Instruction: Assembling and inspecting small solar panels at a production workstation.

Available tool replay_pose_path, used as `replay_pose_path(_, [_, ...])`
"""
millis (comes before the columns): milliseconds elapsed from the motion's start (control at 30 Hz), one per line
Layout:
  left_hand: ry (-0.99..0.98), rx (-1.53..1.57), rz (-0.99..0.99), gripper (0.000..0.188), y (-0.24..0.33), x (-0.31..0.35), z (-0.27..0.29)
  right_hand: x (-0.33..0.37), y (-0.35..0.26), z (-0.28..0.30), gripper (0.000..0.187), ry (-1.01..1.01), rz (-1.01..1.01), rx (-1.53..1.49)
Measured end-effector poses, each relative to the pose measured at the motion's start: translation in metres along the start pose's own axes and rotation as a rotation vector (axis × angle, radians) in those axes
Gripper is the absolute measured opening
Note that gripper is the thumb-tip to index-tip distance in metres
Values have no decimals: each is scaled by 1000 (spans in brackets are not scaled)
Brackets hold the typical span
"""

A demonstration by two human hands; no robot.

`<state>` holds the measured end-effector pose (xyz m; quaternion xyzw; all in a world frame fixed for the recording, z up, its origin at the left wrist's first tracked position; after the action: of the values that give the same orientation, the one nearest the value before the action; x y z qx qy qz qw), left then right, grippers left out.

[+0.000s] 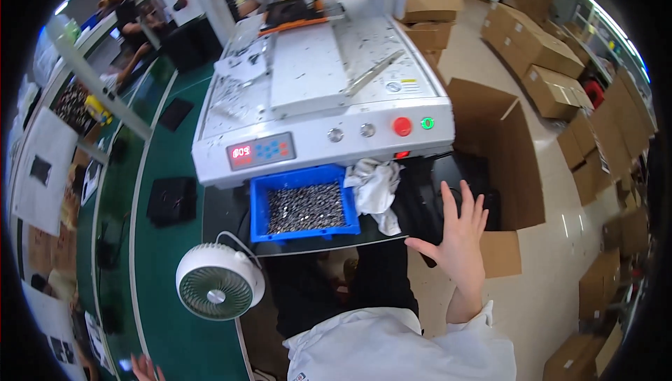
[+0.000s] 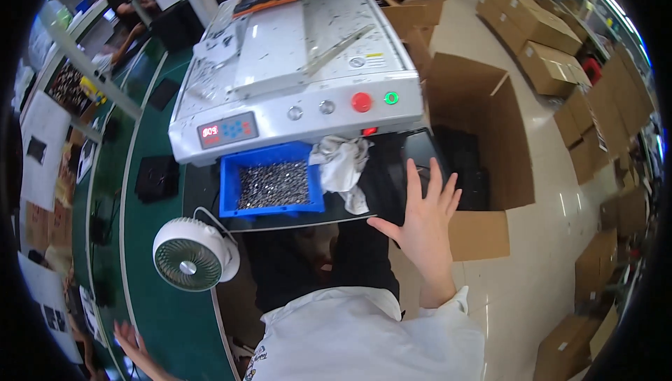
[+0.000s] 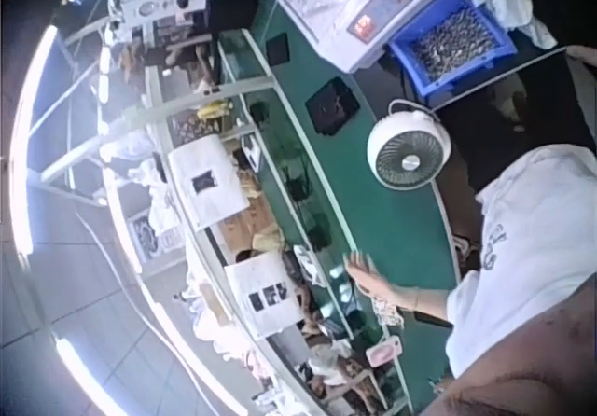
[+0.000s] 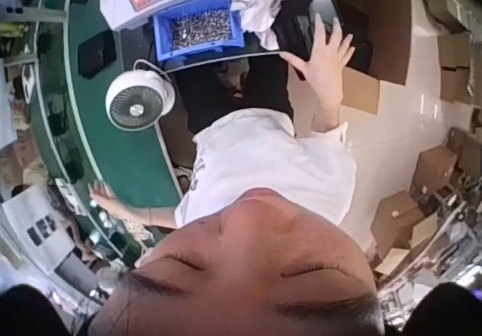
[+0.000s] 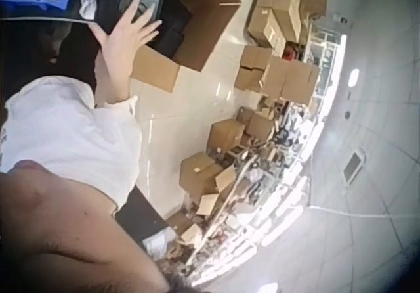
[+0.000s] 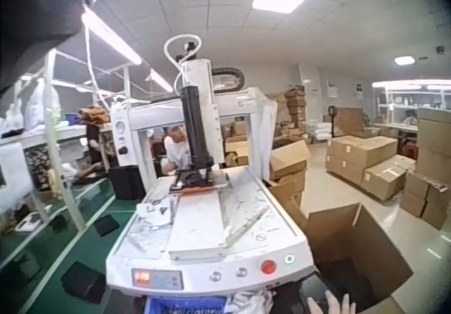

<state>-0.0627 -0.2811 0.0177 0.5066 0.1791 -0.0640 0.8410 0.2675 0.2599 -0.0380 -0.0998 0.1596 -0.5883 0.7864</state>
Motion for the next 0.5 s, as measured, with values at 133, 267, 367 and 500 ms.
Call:
replay_pose_path(133, [-440, 227, -295, 52, 79, -12, -148, -14, 11, -22, 101, -47, -96, -23])
replay_pose_path(267, [-887, 489, -510, 53, 171, 51, -259, -28, 28, -31, 101, -6, -165, -66])
replay_pose_path(367, [-1250, 604, -667, 46, 201, 101, -301, -33, 32, -27, 97, 49, -161, -81])
replay_pose_path(500, [-1457, 715, -580, 40, 196, 148, -333, -25, 18, -9, 97, 99, -125, -234])
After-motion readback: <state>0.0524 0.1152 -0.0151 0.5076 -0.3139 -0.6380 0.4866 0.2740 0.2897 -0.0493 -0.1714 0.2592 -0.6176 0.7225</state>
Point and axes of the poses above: each hand's wrist, its own x-axis away from the middle knuckle, its own z-axis out of the back of the hand, y = z × x, the point moved 7 cm from there along -x, towards the middle knuckle, and after that the axes turned 10 degrees about -z, right-handed, at the moved point
